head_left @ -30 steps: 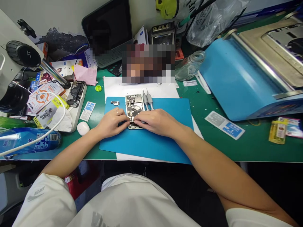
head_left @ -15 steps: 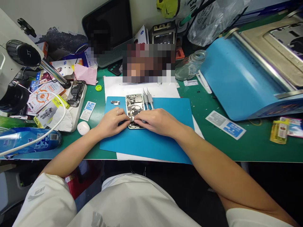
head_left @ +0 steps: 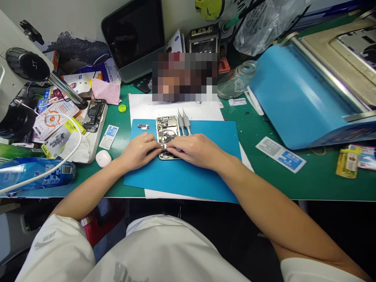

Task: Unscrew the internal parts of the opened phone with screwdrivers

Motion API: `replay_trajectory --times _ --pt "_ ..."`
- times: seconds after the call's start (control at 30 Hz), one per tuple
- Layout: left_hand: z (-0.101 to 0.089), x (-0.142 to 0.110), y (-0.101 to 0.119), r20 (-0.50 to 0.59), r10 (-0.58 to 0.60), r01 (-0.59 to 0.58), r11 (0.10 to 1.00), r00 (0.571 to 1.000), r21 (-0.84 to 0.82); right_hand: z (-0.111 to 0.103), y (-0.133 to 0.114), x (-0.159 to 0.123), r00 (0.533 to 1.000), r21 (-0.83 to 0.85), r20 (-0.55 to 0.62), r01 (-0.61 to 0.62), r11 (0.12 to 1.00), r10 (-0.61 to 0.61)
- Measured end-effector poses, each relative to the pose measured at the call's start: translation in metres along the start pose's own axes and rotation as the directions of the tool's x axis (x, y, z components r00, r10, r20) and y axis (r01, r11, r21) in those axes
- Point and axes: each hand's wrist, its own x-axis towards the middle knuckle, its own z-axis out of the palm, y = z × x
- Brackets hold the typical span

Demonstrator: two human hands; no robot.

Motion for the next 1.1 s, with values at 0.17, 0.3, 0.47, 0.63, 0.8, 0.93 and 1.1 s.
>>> replay_trajectory --times 0.17,0.3,0.47,0.63,0.8,0.93,1.1 --pt "0.0003 -0.0002 0.0003 0.008 -0.012 0.012 1.000 1.000 0.003 0.0006 0.0005 -0.0005 1.000 0.000 -0.002 -0.006 1.000 0.006" --pt "0.0000 -0.0003 0.0003 0.008 -0.008 0.008 1.000 1.000 -0.008 0.0005 0.0006 -0.0004 1.000 -0.016 0.001 0.000 1.000 0.000" --pt "0.0002 -0.0003 -0.0002 0.000 0.003 -0.003 1.000 1.000 -0.004 0.0010 0.0005 -0.0003 1.000 -0.010 -0.013 0.012 1.000 -0.012" --pt "0.0004 -0.0002 0.0000 0.007 0.002 -0.002 1.000 1.000 0.006 0.0011 0.0003 -0.0004 1.000 0.000 -0.023 0.013 1.000 -0.013" --pt "0.0005 -0.0002 0.0002 0.009 0.006 -0.007 1.000 1.000 0.015 0.0005 -0.0004 -0.0001 1.000 0.007 -0.010 0.000 1.000 0.000" --pt "0.0008 0.0001 0.0004 0.019 -0.004 0.004 0.999 1.000 0.037 0.0000 -0.0005 0.0000 1.000 0.014 0.003 -0.010 1.000 0.010" --pt "0.0006 0.0010 0.0010 0.016 0.015 -0.016 0.999 1.000 0.051 -0.0006 0.0001 -0.0005 1.000 0.026 -0.012 -0.015 1.000 0.015"
